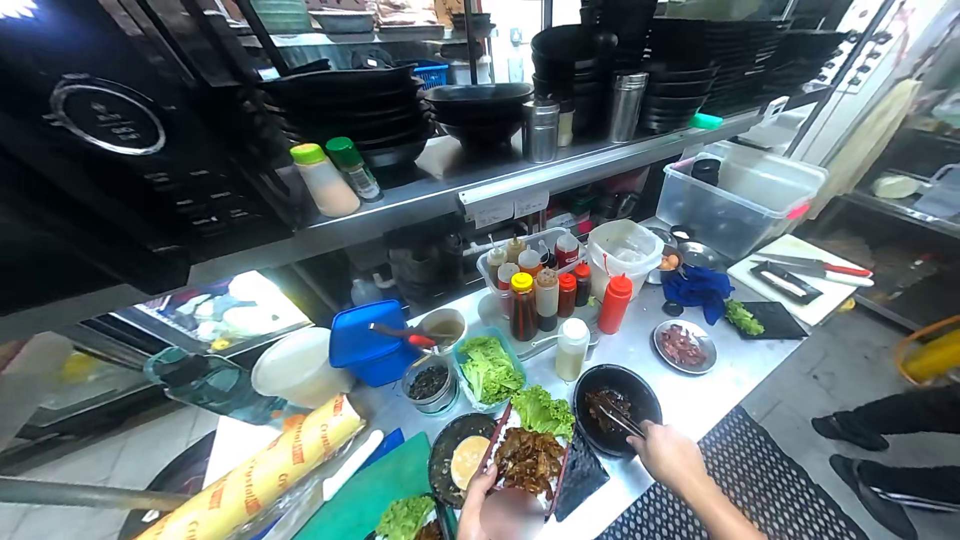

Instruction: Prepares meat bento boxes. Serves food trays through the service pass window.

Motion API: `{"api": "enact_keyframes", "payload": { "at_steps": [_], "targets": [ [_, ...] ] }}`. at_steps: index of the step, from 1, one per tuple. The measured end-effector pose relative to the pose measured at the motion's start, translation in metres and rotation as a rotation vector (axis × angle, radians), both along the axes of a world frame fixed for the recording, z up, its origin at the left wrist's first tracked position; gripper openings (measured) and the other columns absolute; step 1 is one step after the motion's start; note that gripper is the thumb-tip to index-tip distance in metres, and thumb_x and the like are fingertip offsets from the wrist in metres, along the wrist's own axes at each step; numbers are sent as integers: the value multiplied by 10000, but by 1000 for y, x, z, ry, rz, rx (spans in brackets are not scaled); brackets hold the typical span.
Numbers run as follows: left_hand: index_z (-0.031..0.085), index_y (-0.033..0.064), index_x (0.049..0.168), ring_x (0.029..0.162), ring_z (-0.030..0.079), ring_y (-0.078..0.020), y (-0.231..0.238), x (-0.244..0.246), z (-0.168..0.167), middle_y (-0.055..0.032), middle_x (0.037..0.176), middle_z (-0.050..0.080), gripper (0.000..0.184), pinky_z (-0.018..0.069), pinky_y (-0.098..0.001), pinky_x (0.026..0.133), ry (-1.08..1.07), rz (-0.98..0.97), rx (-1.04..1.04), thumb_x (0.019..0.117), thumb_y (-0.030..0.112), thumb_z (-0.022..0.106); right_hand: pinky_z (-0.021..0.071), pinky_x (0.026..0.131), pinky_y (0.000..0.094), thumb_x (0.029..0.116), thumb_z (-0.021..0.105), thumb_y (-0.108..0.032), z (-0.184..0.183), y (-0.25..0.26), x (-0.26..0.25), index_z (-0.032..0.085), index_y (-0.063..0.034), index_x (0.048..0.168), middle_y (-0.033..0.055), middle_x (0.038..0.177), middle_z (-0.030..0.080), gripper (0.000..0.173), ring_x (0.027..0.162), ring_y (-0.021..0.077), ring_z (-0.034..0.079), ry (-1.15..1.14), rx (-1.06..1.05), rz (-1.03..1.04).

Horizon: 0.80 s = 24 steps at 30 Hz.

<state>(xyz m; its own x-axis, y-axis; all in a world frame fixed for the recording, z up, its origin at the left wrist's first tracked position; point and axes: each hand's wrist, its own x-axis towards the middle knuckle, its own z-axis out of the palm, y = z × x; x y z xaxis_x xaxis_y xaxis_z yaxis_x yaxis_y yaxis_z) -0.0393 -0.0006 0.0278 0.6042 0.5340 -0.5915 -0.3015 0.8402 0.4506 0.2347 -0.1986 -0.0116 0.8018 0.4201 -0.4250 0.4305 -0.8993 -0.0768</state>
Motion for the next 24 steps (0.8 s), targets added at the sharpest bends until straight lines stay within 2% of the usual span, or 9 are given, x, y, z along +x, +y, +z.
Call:
{"api": "enact_keyframes", "payload": {
  "at_steps": [4, 8, 11, 14, 16, 18, 20, 24],
  "targets": [
    [411, 188, 1485, 1131, 658, -410, 0, 4, -2, -227, 1286, 640, 470, 545, -632, 904, -6, -21, -4, 1037, 318, 468, 575, 773, 589, 983, 513, -608, 1, -8, 7, 718, -203, 1037, 87, 973, 742, 457, 967, 309, 724, 7, 70, -42],
    [398, 187, 1485, 1157, 642, -429, 1, 14, -4, -233, 1318, 622, 483, 539, -646, 911, 32, -22, -9, 1027, 288, 513, 569, 813, 610, 972, 534, -645, 22, -33, 12, 762, -267, 1084, 34, 962, 761, 456, 931, 271, 728, 19, 235, -88],
    [361, 180, 1501, 1150, 643, -449, 2, 24, -12, -250, 1320, 618, 519, 545, -650, 901, 53, -40, 2, 1023, 280, 534, 566, 742, 585, 978, 531, -642, 56, -56, 7, 772, -278, 1047, 15, 837, 742, 443, 801, 236, 716, -37, 376, -33],
    [352, 180, 1518, 1154, 640, -452, 2, 33, -16, -249, 1321, 620, 549, 544, -656, 894, 44, -78, 30, 1016, 285, 546, 571, 685, 521, 974, 555, -625, 104, -71, -11, 782, -301, 1072, -23, 794, 740, 407, 723, 167, 701, -67, 516, 35],
    [355, 180, 1510, 1168, 633, -447, 2, 40, -17, -239, 1327, 619, 549, 537, -664, 899, 40, -101, 41, 1010, 285, 555, 572, 676, 493, 989, 574, -594, 133, -74, -27, 778, -282, 1106, -24, 807, 744, 391, 717, 149, 696, -48, 580, 110],
    [356, 186, 1501, 1176, 629, -438, 0, 45, -17, -226, 1328, 621, 549, 533, -665, 902, 37, -122, 42, 1005, 290, 566, 581, 688, 499, 1000, 585, -561, 154, -68, -44, 774, -267, 1140, -6, 842, 759, 376, 751, 160, 714, -33, 585, 202],
    [375, 186, 1494, 1174, 633, -441, -1, 50, -17, -228, 1329, 624, 532, 533, -670, 902, 17, -137, 38, 1010, 290, 569, 588, 683, 524, 1002, 565, -589, 161, -54, -61, 761, -262, 1152, 9, 850, 761, 409, 767, 191, 727, -52, 524, 287],
    [398, 192, 1487, 1173, 635, -439, -5, 54, -9, -226, 1333, 623, 500, 535, -660, 910, -7, -169, 16, 1031, 343, 539, 564, 583, 509, 985, 521, -666, 148, -35, -82, 738, -233, 1118, 7, 787, 723, 502, 689, 210, 701, -164, 449, 381]
  ]
}}
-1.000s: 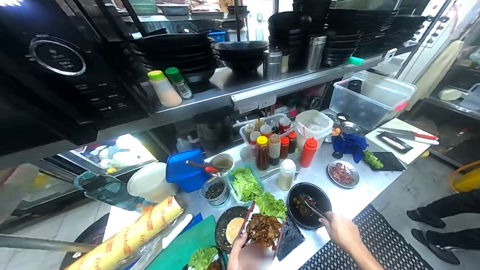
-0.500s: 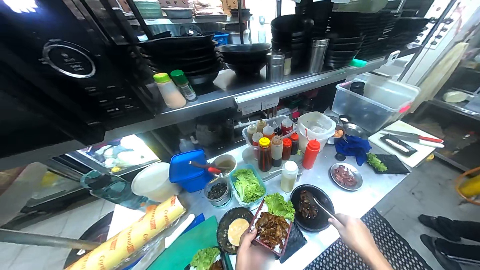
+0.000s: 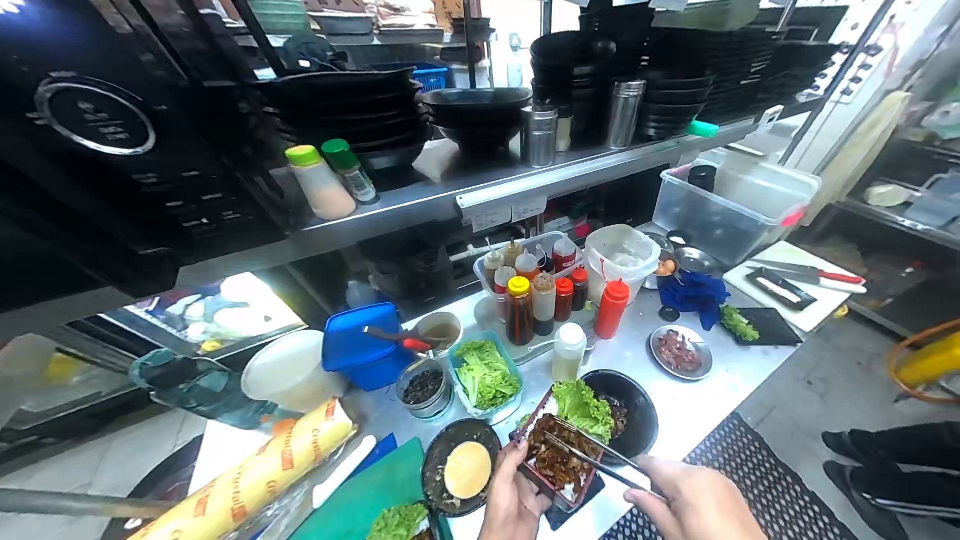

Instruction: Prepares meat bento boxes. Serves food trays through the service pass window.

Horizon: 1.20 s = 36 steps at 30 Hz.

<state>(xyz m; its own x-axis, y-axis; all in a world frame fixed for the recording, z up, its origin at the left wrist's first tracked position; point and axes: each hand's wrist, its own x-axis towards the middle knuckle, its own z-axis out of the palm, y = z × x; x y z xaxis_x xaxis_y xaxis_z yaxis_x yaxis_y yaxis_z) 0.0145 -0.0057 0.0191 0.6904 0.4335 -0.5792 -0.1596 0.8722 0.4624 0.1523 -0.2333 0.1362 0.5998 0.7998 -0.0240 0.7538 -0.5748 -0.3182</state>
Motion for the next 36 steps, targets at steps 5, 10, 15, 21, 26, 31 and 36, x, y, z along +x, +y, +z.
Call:
{"api": "enact_keyframes", "payload": {
  "at_steps": [5, 10, 15, 21, 26, 31, 36],
  "targets": [
    [419, 185, 1481, 1139, 656, -424, 1, -7, 6, -226, 1320, 634, 487, 559, -629, 870, -69, 0, -13, 1051, 404, 485, 552, 575, 506, 989, 531, -655, 13, -4, -1, 736, -208, 1107, 16, 759, 707, 506, 672, 218, 689, -10, 16, 16],
    [423, 141, 1467, 1187, 633, -432, 3, -10, 7, -244, 1340, 617, 469, 533, -658, 929, -201, 30, -39, 1062, 373, 473, 553, 563, 532, 1017, 496, -616, 9, 8, -13, 732, -186, 1093, 54, 798, 726, 497, 698, 267, 714, -52, -48, 49],
    [489, 81, 1420, 1191, 638, -414, 4, -11, 12, -254, 1313, 631, 457, 524, -635, 976, -261, 82, -35, 1070, 373, 457, 545, 531, 502, 1019, 513, -598, 14, 18, -29, 736, -185, 1088, 36, 791, 719, 474, 671, 242, 703, -70, 2, 133],
    [476, 66, 1387, 1175, 641, -421, 5, -14, 12, -264, 1297, 631, 411, 527, -632, 970, -271, 107, -17, 1070, 326, 473, 542, 527, 477, 1016, 497, -617, 10, 23, -20, 738, -220, 1082, 8, 778, 713, 469, 663, 211, 696, -111, -18, 91],
    [482, 64, 1379, 1157, 650, -426, 6, -18, 7, -269, 1281, 637, 413, 535, -638, 952, -275, 110, -34, 1063, 330, 475, 533, 512, 488, 1010, 500, -618, 14, 23, -18, 748, -206, 1055, 23, 744, 706, 483, 639, 234, 692, -154, -38, 29],
    [479, 60, 1398, 1170, 643, -434, 6, -20, 3, -278, 1292, 630, 431, 530, -642, 961, -254, 97, -25, 1065, 334, 478, 535, 516, 486, 1003, 483, -625, 7, 25, -13, 728, -229, 1013, 11, 738, 698, 467, 652, 224, 698, -163, -110, -9],
    [484, 58, 1384, 1155, 650, -434, 6, -20, 6, -278, 1277, 637, 414, 535, -639, 953, -239, 115, -28, 1066, 323, 476, 535, 523, 489, 1005, 467, -649, 13, 25, -11, 728, -231, 1010, 10, 733, 697, 493, 657, 228, 698, -162, -112, -24]
  ]
}}
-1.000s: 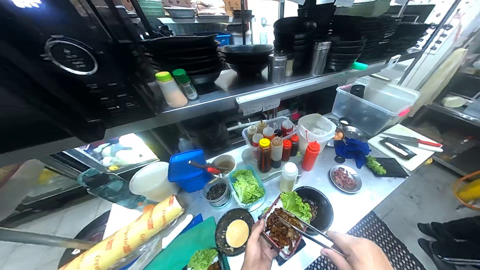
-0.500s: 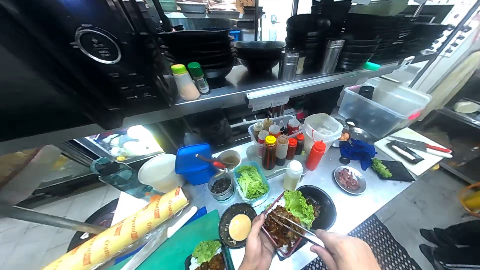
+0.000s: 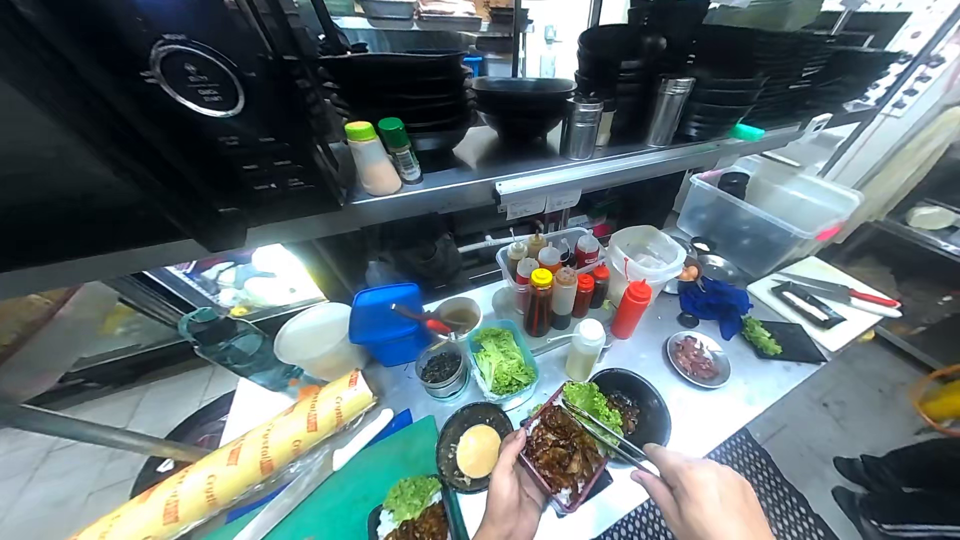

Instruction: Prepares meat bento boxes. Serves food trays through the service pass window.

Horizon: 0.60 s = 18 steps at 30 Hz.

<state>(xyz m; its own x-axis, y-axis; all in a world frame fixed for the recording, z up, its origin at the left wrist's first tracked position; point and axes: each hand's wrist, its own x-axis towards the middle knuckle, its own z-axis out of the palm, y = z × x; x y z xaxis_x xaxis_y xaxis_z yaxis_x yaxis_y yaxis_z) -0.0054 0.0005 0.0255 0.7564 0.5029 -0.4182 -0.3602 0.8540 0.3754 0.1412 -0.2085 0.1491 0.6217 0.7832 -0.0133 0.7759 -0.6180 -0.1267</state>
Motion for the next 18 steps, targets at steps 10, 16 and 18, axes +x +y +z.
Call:
{"api": "enact_keyframes", "payload": {
  "at_steps": [10, 16, 18],
  "targets": [
    [488, 69, 1398, 1178, 637, -437, 0, 3, 0, -276, 1305, 625, 423, 522, -650, 967, -28, -10, -9, 1055, 315, 501, 542, 530, 490, 1015, 489, -605, 4, 5, -17, 732, -213, 1021, 14, 757, 708, 461, 668, 229, 702, 51, 20, 89],
    [513, 60, 1376, 1176, 643, -423, 0, 2, 3, -271, 1290, 634, 430, 524, -639, 976, -36, -16, -19, 1059, 349, 488, 544, 507, 482, 1006, 500, -613, -3, 6, -12, 741, -238, 1040, -2, 749, 709, 446, 644, 215, 702, 14, 35, 75],
    [518, 56, 1379, 1183, 640, -427, 1, 1, 2, -272, 1300, 630, 441, 522, -641, 981, -48, -26, -22, 1060, 359, 485, 533, 492, 464, 1004, 497, -620, -7, 7, -13, 733, -244, 1021, -17, 733, 692, 444, 625, 195, 685, 14, 51, 96]
  ]
}}
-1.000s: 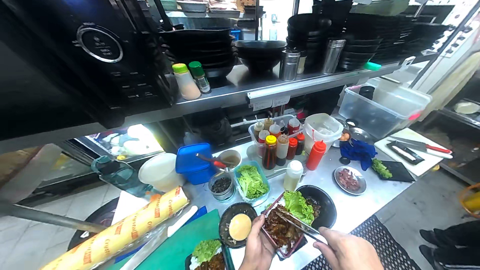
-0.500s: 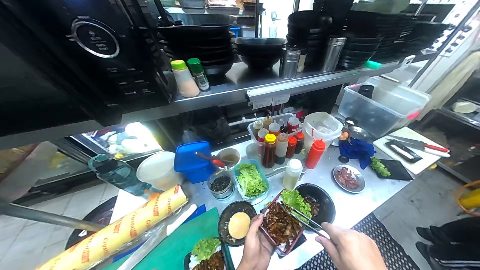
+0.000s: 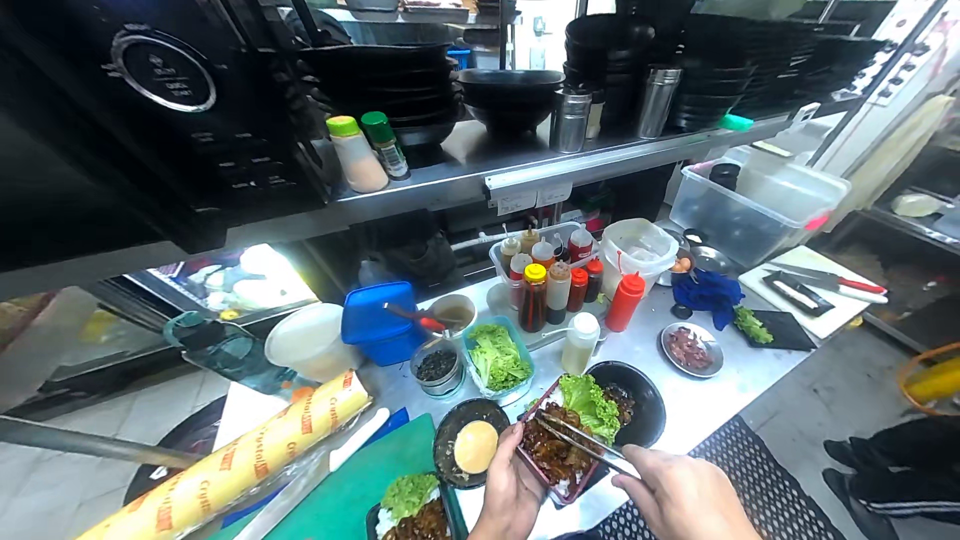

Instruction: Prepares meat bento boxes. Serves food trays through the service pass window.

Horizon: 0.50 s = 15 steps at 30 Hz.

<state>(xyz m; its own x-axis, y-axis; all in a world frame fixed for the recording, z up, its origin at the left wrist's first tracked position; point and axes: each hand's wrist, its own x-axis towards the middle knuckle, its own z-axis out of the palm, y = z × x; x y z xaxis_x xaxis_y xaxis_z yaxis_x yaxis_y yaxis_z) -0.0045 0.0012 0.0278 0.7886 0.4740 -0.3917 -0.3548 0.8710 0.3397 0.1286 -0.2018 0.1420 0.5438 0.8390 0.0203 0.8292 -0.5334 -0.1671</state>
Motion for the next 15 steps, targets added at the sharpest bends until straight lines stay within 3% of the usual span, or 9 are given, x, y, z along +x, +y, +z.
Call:
{"api": "enact_keyframes", "payload": {
  "at_steps": [4, 9, 15],
  "targets": [
    [533, 57, 1378, 1188, 639, -420, 0, -1, -1, -266, 1300, 633, 453, 518, -643, 983, -2, -6, -10, 1065, 378, 464, 543, 507, 477, 992, 505, -635, 0, -5, 3, 735, -253, 1025, -14, 741, 702, 448, 647, 200, 697, 22, -29, 21],
    [511, 68, 1392, 1177, 641, -431, 3, -5, -5, -271, 1294, 633, 447, 525, -649, 965, 23, 4, 6, 1060, 365, 476, 544, 548, 500, 1003, 500, -636, 30, -19, 3, 729, -243, 1043, 0, 771, 711, 457, 684, 219, 700, 93, -89, 60],
    [485, 68, 1381, 1159, 648, -423, 3, -2, -3, -264, 1274, 638, 413, 537, -640, 945, 52, 38, 43, 1053, 319, 499, 534, 547, 525, 1007, 486, -624, 49, -28, -1, 708, -225, 961, 29, 740, 690, 458, 685, 259, 697, 103, -226, 135]
  ]
}}
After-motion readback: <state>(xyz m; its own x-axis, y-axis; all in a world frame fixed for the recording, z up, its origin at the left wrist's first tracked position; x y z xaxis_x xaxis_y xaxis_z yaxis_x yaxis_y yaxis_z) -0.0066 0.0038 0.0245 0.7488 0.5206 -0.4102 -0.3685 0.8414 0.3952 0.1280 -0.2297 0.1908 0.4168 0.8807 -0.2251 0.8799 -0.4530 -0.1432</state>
